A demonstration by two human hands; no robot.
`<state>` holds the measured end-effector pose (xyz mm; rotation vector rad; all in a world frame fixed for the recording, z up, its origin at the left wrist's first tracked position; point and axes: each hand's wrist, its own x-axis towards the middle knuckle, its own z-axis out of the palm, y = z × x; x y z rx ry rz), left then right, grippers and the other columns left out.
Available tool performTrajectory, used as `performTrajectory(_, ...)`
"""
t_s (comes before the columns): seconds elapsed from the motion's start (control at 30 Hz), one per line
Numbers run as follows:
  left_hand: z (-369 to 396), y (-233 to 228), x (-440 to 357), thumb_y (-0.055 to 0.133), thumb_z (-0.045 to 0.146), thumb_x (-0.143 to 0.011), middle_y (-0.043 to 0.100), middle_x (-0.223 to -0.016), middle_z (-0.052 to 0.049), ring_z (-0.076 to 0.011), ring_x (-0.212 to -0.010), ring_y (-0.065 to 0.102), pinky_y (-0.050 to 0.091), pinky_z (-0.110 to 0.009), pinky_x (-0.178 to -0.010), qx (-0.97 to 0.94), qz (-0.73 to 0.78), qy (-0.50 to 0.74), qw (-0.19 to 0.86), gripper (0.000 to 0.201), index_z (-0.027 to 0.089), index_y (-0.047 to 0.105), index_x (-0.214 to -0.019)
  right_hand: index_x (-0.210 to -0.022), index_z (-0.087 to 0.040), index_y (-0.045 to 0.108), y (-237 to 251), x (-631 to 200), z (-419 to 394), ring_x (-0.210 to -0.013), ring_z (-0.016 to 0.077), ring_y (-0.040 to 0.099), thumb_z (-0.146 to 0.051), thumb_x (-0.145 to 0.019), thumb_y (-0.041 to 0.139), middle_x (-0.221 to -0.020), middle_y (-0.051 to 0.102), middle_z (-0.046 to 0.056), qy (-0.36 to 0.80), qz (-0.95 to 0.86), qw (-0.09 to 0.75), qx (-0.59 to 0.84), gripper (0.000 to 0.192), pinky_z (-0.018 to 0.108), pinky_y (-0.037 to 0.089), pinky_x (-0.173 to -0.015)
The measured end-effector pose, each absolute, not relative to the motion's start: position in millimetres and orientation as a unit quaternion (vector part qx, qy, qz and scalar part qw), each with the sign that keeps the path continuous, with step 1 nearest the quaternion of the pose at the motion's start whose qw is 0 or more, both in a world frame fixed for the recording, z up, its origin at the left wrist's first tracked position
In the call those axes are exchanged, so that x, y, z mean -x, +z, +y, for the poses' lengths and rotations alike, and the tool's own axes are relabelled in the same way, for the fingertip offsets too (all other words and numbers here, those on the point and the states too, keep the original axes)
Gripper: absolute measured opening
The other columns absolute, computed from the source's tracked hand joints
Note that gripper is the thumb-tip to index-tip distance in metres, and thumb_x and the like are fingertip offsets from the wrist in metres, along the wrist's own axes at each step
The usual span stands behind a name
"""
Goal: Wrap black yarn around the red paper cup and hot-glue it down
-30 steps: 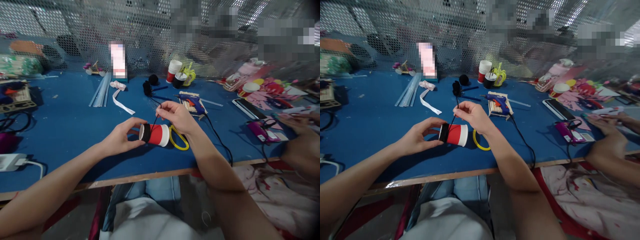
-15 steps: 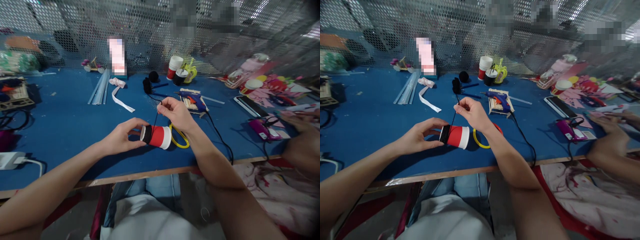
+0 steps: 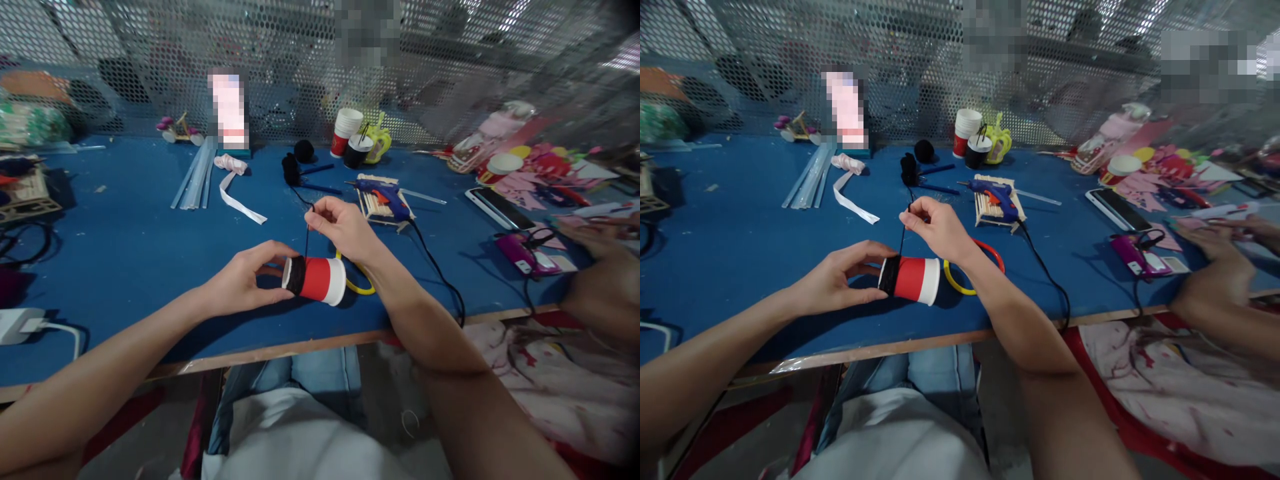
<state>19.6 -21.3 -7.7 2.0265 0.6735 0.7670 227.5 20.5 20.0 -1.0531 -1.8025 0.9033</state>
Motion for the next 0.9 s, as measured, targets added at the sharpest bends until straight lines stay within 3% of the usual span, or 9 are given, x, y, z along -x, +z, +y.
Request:
performTrajectory(0.27, -22.2, -4.3, -18.8, 0.065, 0.02, -0.075, 0.052, -0.118, -0.012, -0.02, -0.11, 0.053, 0.052, -0.029, -0.088, -0.854, 0.227, 0.324, 0.337, 0.046, 0.015, 0.048, -0.117, -0.072, -0.016, 0.051, 18.7, -227.6, 19.7, -0.059, 0.0097, 0.049, -0.034, -0.077, 0.058, -0.065, 0.057, 0.0, 0.388, -0.742, 0.327, 0.438, 0.02, 0.025, 0.039, -0.058)
performTrajectory(0.5, -21.6, -1.7, -18.1, 0.062, 0.019, -0.079, 0.055, -0.119, -0.013, -0.02, -0.113, 0.052, 0.046, -0.035, -0.096, -0.902, 0.2, 0.324, 0.205, 0.041, 0.015, 0.047, -0.117, -0.075, -0.016, 0.05, 19.6, -228.3, 19.5, -0.063, 0.0115, 0.051, -0.043, -0.079, 0.053, -0.068, 0.058, 0.002, 0.426, -0.752, 0.25, 0.435, 0.028, 0.026, 0.04, -0.061)
performTrajectory(0.7, -22.0, -5.2, -18.3, 0.055, 0.012, -0.082, 0.048, -0.125, -0.014, -0.0194, -0.116, 0.049, 0.047, -0.034, -0.096, -0.921, 0.196, 0.305, 0.145, 0.037, 0.017, 0.046, -0.118, -0.077, -0.017, 0.046, 20.4, -231.3, 19.0, -0.062, 0.0103, 0.04, -0.046, -0.085, 0.043, -0.069, 0.046, -0.001, 0.367, -0.818, 0.158, 0.413, 0.03, 0.024, 0.033, -0.057)
performTrajectory(0.9, -21.2, -6.2, -17.8, 0.053, 0.012, -0.083, 0.047, -0.125, -0.015, -0.0199, -0.117, 0.049, 0.047, -0.032, -0.095, -0.925, 0.203, 0.296, 0.126, 0.035, 0.016, 0.047, -0.117, -0.082, -0.017, 0.044, 19.6, -230.7, 17.9, -0.063, 0.0106, 0.041, -0.042, -0.088, 0.037, -0.071, 0.046, -0.001, 0.368, -0.819, 0.125, 0.422, 0.027, 0.025, 0.032, -0.058)
